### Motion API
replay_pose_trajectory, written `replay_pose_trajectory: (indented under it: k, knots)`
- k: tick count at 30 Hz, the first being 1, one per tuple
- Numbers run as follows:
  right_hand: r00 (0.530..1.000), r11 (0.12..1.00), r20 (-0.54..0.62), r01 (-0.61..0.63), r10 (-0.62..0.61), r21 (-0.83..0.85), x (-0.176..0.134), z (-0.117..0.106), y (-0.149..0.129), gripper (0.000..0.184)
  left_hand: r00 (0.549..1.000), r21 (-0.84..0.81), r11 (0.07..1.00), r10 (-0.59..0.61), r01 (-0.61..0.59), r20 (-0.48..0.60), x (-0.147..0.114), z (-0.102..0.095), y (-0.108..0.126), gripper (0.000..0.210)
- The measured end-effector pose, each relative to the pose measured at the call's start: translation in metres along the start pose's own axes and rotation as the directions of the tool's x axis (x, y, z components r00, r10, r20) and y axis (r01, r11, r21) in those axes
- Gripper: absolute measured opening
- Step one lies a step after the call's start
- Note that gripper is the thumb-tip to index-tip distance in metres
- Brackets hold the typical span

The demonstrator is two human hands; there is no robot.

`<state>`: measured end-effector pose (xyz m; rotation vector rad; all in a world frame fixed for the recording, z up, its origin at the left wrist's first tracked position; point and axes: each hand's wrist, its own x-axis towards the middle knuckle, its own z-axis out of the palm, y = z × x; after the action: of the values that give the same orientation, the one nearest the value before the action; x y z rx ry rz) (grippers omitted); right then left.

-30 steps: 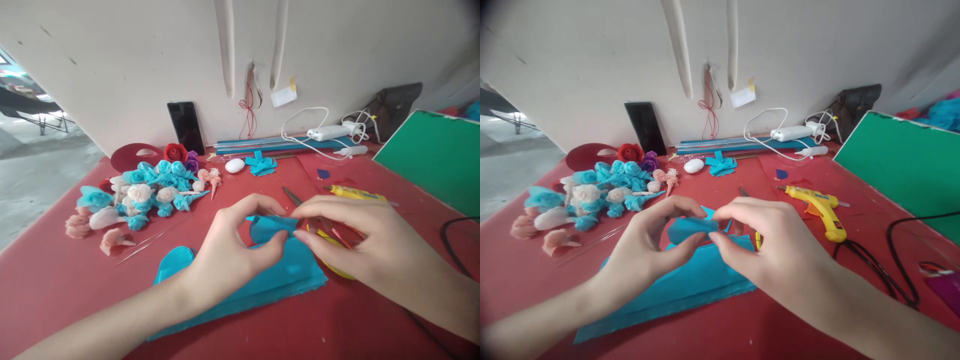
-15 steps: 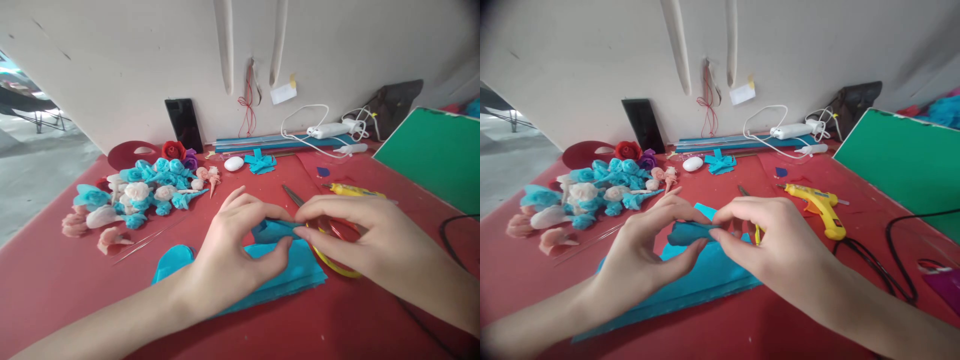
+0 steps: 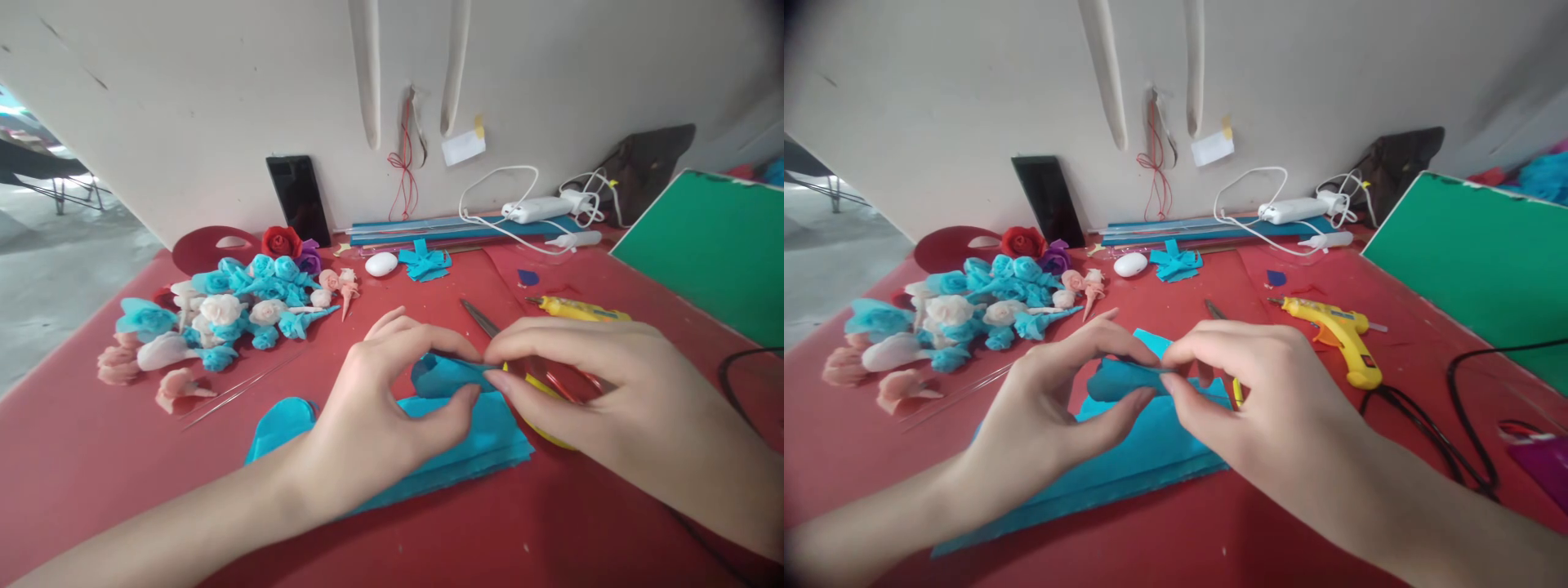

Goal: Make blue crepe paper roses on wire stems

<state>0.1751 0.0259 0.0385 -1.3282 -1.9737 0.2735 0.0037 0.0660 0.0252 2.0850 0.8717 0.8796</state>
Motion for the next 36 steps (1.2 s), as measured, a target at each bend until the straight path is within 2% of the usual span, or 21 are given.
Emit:
replay_pose_trajectory:
  k: [8,14,26,36]
  knots:
    - [0.989,0.989,-0.084,0.110,-0.119,-0.102,-0.0012,0.0025,-0.0009,0.012,1.000,-0.037,0.999,-0.021,0.021,-0.003,0.0012,0.0013,-0.0011,0.017]
    - [0.981,0.972,-0.059,0.175,-0.186,-0.158,-0.0044,0.0013,-0.0014,0.013,0.999,-0.093,0.995,-0.039,0.037,-0.020,0.0001,0.0007,-0.0011,0.021]
    - [0.971,0.934,-0.016,0.225,-0.239,-0.279,-0.0079,-0.0007,-0.0004,0.011,0.997,-0.230,0.971,-0.071,0.066,-0.012,0.0017,-0.0001,0.0001,0.019]
    - [0.981,0.969,-0.054,0.176,-0.187,-0.175,-0.0056,0.0006,-0.0009,0.011,0.991,-0.240,0.961,-0.134,0.137,0.028,0.0052,-0.0001,0.0012,0.015]
